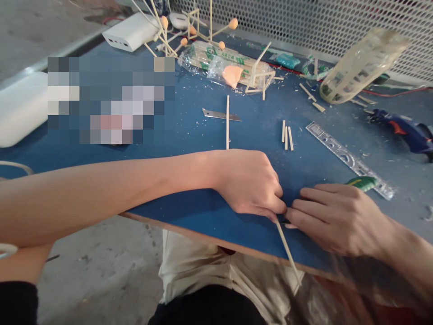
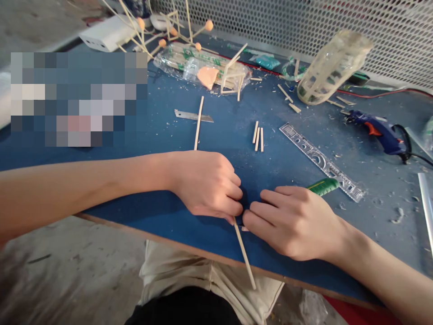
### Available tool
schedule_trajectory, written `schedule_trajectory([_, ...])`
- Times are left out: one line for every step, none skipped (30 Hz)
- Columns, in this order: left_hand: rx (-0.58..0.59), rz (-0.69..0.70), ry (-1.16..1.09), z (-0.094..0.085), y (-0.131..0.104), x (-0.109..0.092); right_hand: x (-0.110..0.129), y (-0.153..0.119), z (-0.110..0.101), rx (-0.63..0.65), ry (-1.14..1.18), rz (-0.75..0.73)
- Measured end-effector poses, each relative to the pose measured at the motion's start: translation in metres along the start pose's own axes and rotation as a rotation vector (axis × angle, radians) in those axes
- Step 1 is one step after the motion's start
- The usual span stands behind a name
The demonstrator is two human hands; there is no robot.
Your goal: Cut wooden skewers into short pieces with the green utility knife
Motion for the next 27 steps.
schedule_trajectory([0.002,-0.001,0.001,0.000,0.000,0.000,0.000,0.000,0.000,0.002,0.002,0.004])
schedule_trajectory([0.003,-0.002,0.002,0.000,0.000,0.000,-0.001,0.000,0.001,0.005,0.003,0.009])
schedule_trajectory([0.004,-0.005,0.004,0.000,0.000,0.000,-0.001,0.000,0.001,0.005,0.004,0.011])
schedule_trajectory([0.005,-0.007,0.004,0.000,0.000,0.000,0.000,0.000,0.001,0.002,0.005,0.008])
schedule_trajectory([0.005,-0.009,0.003,0.000,0.000,0.001,0.000,0.001,0.001,-0.002,0.004,0.005])
schedule_trajectory([0.004,-0.010,0.002,0.000,0.000,0.001,0.000,0.000,0.001,-0.010,0.003,0.001])
schedule_trajectory([0.001,-0.011,0.001,0.000,-0.001,0.001,0.001,0.000,0.001,-0.017,0.005,-0.003])
schedule_trajectory([-0.002,-0.009,0.001,0.000,-0.001,0.001,0.001,0.000,0.001,-0.022,0.008,-0.003])
schedule_trajectory([-0.006,-0.006,0.001,0.000,-0.001,0.001,0.001,-0.001,0.001,-0.023,0.012,0.000])
schedule_trajectory([-0.008,-0.003,0.002,0.000,-0.001,0.001,0.001,-0.001,0.001,-0.020,0.014,0.006])
schedule_trajectory([-0.010,-0.003,0.004,0.000,-0.001,0.001,0.000,-0.002,0.001,-0.017,0.016,0.011])
schedule_trajectory([-0.008,-0.003,0.006,0.000,-0.001,0.001,0.000,-0.003,0.001,-0.010,0.019,0.012])
schedule_trajectory([-0.006,-0.004,0.008,0.000,-0.001,0.001,0.000,-0.003,0.001,-0.001,0.019,0.013])
schedule_trajectory([-0.001,-0.005,0.011,0.000,0.000,0.001,0.000,-0.003,0.001,0.007,0.018,0.010])
schedule_trajectory([0.003,-0.005,0.013,0.000,0.001,0.001,0.000,-0.003,0.001,0.017,0.017,0.008])
schedule_trajectory([0.007,-0.003,0.015,0.000,0.001,0.000,0.001,-0.002,0.001,0.026,0.015,0.008])
schedule_trajectory([0.012,0.000,0.017,0.001,0.002,0.000,0.002,-0.001,0.000,0.030,0.017,0.007])
schedule_trajectory([0.018,0.002,0.019,0.001,0.003,-0.001,0.004,0.001,-0.001,0.027,0.021,0.008])
schedule_trajectory([0.024,0.004,0.023,0.001,0.004,-0.001,0.005,0.002,-0.002,0.020,0.029,0.009])
schedule_trajectory([0.031,0.005,0.028,0.002,0.005,-0.002,0.007,0.003,-0.003,0.011,0.039,0.007])
schedule_trajectory([0.036,0.006,0.032,0.002,0.005,-0.002,0.009,0.004,-0.003,0.003,0.045,0.004])
schedule_trajectory([0.038,0.007,0.035,0.002,0.006,-0.002,0.010,0.005,-0.004,-0.003,0.047,0.001])
schedule_trajectory([0.036,0.008,0.036,0.002,0.006,-0.002,0.011,0.005,-0.003,-0.007,0.045,-0.003])
schedule_trajectory([0.030,0.009,0.036,0.002,0.005,-0.002,0.011,0.005,-0.003,-0.012,0.040,-0.009])
schedule_trajectory([0.023,0.009,0.035,0.002,0.005,-0.002,0.010,0.005,-0.003,-0.023,0.034,-0.019])
schedule_trajectory([0.017,0.008,0.033,0.001,0.004,-0.002,0.009,0.004,-0.004,-0.038,0.028,-0.027])
schedule_trajectory([0.014,0.003,0.034,0.001,0.003,-0.001,0.007,0.004,-0.004,-0.052,0.027,-0.034])
Point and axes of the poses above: each hand's wrist, its own y-axis towards the middle knuckle, its own z-axis out of the palm, x = y × z, the point moved 6 cm from there along y, towards the middle knuckle, and after that the axes turned 12 degrees about x, right-handed, at the moved point
